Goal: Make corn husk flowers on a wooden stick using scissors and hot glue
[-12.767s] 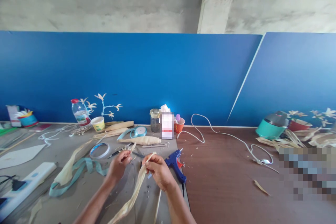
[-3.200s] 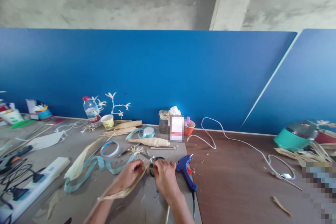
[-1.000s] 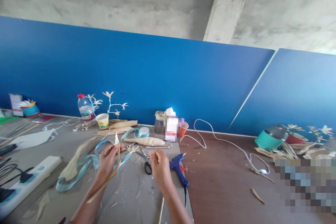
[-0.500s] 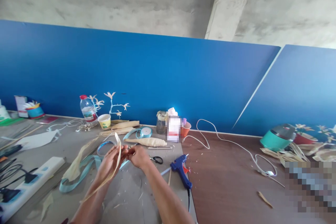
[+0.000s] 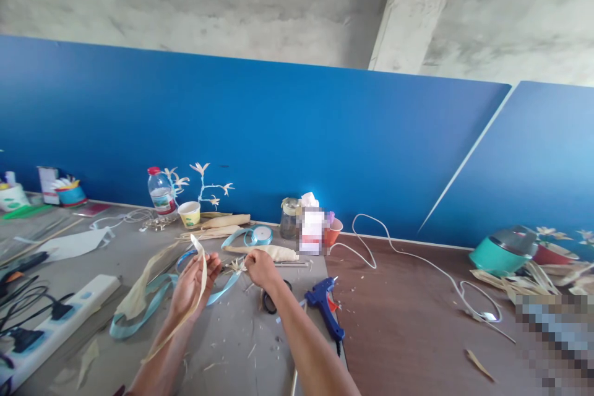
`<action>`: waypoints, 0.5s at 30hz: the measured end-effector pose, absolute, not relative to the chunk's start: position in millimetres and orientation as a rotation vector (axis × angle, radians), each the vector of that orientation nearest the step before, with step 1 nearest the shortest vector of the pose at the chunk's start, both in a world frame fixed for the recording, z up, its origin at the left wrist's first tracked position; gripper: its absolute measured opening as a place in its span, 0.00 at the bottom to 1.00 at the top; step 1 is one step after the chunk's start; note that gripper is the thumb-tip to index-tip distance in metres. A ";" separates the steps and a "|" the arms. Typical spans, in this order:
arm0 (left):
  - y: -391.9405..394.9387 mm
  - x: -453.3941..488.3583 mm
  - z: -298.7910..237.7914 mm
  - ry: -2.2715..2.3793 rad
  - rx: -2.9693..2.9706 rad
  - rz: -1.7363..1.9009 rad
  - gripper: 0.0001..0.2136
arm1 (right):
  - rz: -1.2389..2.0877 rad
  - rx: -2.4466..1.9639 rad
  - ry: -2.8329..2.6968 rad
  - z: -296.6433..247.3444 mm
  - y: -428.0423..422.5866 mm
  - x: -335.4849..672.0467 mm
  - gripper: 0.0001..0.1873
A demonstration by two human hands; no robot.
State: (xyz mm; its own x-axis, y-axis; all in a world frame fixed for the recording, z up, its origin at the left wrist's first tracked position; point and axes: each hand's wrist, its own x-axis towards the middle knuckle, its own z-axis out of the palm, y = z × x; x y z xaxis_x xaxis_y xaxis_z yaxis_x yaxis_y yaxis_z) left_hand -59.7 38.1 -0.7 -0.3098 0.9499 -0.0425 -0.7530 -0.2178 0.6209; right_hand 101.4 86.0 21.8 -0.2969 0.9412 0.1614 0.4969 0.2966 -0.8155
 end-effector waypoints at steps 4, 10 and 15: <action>39.4 -63.9 -1.7 0.645 0.380 1.883 0.08 | 0.810 -1.390 -1.851 22.1 101.7 104.3 0.10; 41.3 -64.8 -6.2 0.644 0.389 1.884 0.07 | 0.875 -1.323 -1.838 30.6 109.1 110.3 0.09; 41.9 -63.9 -8.5 0.717 0.471 1.840 0.10 | 1.387 -1.031 -1.876 27.3 90.1 75.4 0.31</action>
State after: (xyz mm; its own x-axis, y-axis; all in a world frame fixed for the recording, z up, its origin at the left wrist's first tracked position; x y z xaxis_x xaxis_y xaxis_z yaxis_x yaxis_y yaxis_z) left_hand -63.9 41.9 -8.5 -0.3657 0.9306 -0.0133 -0.6943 -0.2633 0.6698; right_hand 75.4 90.1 27.3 -0.5315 0.8471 0.0073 0.2410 0.1595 -0.9573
